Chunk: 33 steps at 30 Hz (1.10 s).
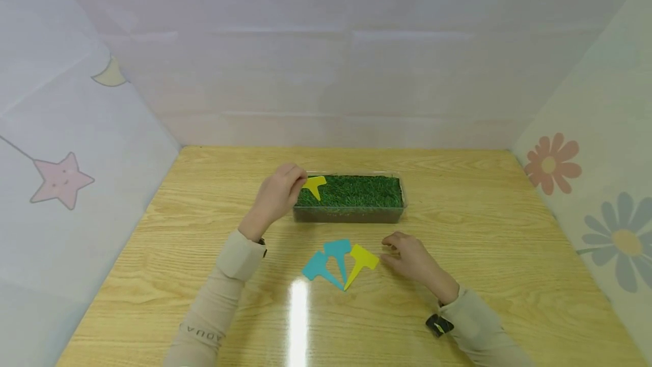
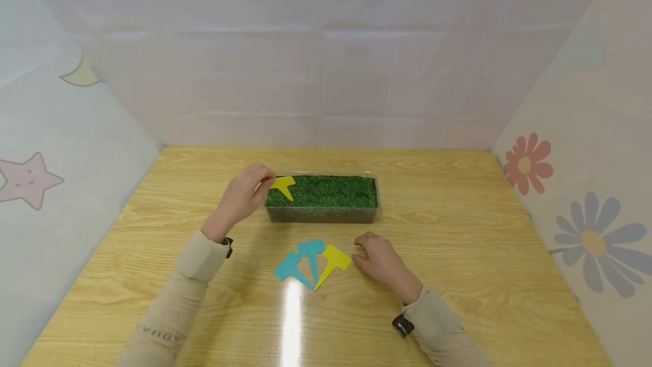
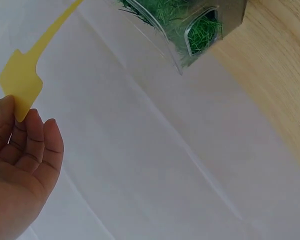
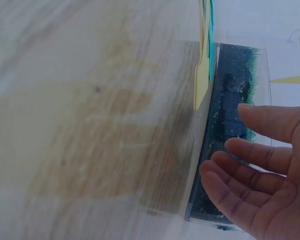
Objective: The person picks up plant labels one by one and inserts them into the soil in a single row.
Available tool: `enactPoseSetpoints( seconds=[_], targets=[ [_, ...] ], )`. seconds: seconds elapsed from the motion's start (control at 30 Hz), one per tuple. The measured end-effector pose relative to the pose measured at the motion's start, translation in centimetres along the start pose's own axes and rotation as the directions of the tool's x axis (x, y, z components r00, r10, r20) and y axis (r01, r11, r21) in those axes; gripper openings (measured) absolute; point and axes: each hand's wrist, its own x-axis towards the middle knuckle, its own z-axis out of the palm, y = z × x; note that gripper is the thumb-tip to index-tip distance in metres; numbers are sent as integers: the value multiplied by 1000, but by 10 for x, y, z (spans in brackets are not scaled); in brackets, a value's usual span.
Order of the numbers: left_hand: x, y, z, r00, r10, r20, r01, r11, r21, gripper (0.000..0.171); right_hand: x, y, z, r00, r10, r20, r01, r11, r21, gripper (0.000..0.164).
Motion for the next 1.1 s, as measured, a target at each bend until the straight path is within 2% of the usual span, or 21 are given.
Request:
enactPoseSetpoints(
  seconds=[0.33, 0.57, 0.87, 1.1],
  targets=[
    [1, -14, 1, 999, -42, 29, 40, 996, 76, 4, -2, 0, -2, 1000, 2, 1, -2, 1000, 21, 23],
    [0, -24, 8, 999, -43, 18, 41, 994, 105, 4, -2, 1, -3, 1000, 20, 7, -21, 1000, 16, 23],
    [-4, -38, 21, 999, -42, 3, 41, 993, 109, 4, -3, 1, -3, 1000, 17, 6, -17, 1000, 15, 24],
    [-5, -45, 26, 999, -50, 23, 47, 994, 102, 5, -3, 1, -3, 1000, 21, 6, -21, 1000, 20, 25]
  ],
)
